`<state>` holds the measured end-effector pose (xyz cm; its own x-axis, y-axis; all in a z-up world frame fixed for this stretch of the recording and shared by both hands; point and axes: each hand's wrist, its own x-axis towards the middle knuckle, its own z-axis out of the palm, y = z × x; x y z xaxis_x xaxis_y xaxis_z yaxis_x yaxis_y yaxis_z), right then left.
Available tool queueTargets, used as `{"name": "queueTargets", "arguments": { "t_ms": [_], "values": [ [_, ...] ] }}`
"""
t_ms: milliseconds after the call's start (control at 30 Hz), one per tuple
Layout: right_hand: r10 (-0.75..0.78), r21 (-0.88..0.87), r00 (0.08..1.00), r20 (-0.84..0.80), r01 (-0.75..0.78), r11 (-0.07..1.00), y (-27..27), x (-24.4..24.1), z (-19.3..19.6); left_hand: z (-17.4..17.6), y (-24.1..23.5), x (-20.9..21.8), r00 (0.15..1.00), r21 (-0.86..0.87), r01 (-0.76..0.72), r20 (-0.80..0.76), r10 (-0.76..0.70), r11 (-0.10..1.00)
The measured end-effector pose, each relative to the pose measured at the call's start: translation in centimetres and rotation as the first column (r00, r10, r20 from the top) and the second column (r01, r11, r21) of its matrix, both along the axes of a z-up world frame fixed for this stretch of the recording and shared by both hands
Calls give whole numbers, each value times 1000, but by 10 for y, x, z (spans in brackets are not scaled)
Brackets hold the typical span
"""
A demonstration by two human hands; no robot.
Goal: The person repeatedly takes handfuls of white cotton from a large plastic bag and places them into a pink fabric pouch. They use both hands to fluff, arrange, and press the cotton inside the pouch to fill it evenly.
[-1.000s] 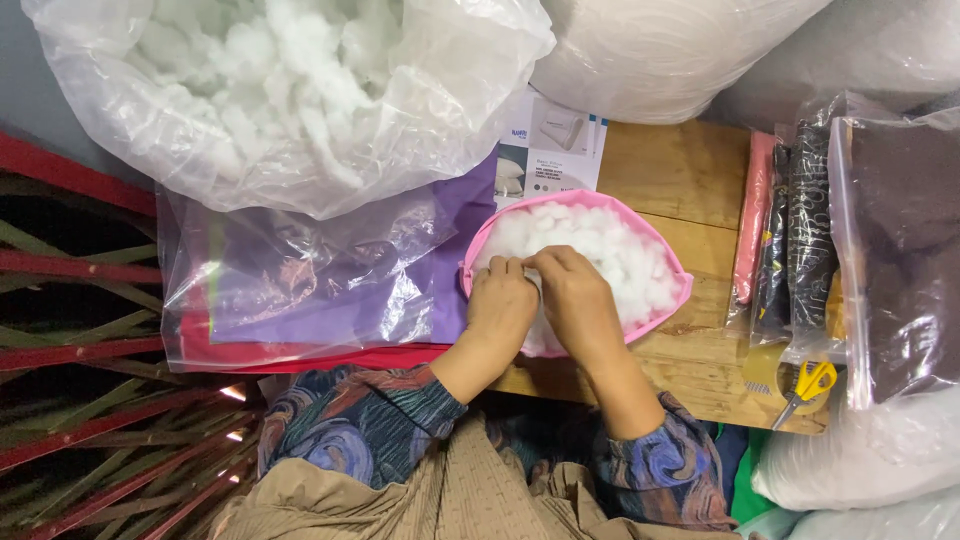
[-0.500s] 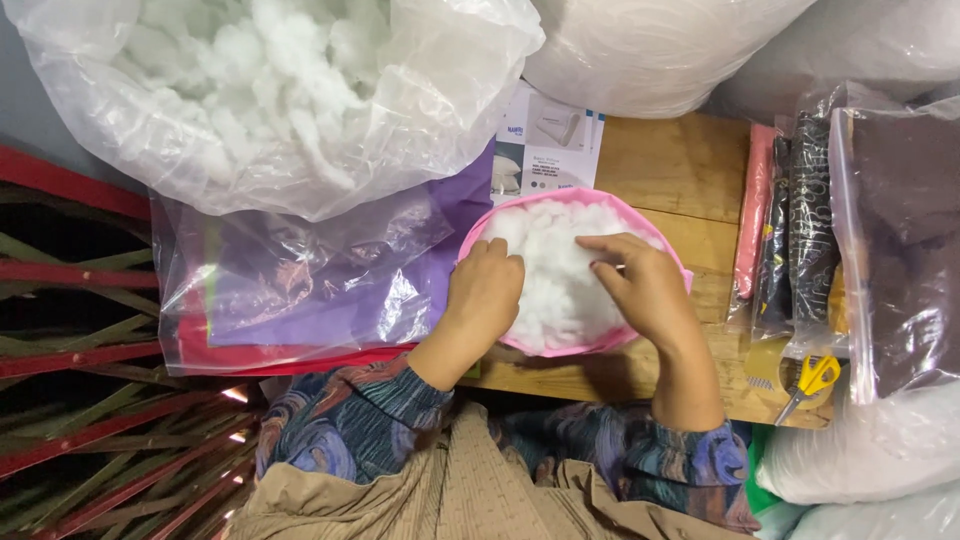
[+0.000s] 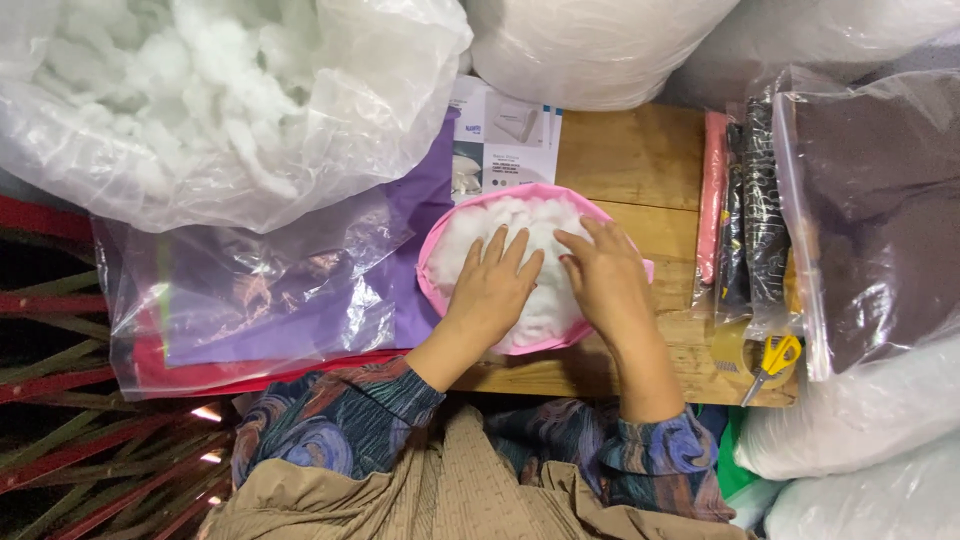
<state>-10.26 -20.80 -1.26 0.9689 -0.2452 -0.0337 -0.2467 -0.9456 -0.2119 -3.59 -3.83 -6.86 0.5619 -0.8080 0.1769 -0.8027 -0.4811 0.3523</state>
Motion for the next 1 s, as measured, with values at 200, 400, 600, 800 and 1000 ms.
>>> {"name": "queueTargets", "arguments": {
  "t_ms": [200,400,600,800,1000],
  "values": [
    [-1,-3,923,-386,-1,1000,26,11,-18,2,-3,12,991,398,1,-124,53,917],
    [-83,-91,869,-488,44,995,9,18,-53,14,-7,26,976,543,18,-193,103,840],
    [-17,-22,870,-492,7,1000,-4,22,-38,14,-3,33,977,404,79,-211,9,911],
    [59,140,987,-153,-37,989,-3,-2,19,-19,6,29,1000,69,7,-26,-5,998],
    [79,88,992,-96,-70,994,11,21,-17,48,21,23,963,267,100,-268,-26,958]
  ]
}}
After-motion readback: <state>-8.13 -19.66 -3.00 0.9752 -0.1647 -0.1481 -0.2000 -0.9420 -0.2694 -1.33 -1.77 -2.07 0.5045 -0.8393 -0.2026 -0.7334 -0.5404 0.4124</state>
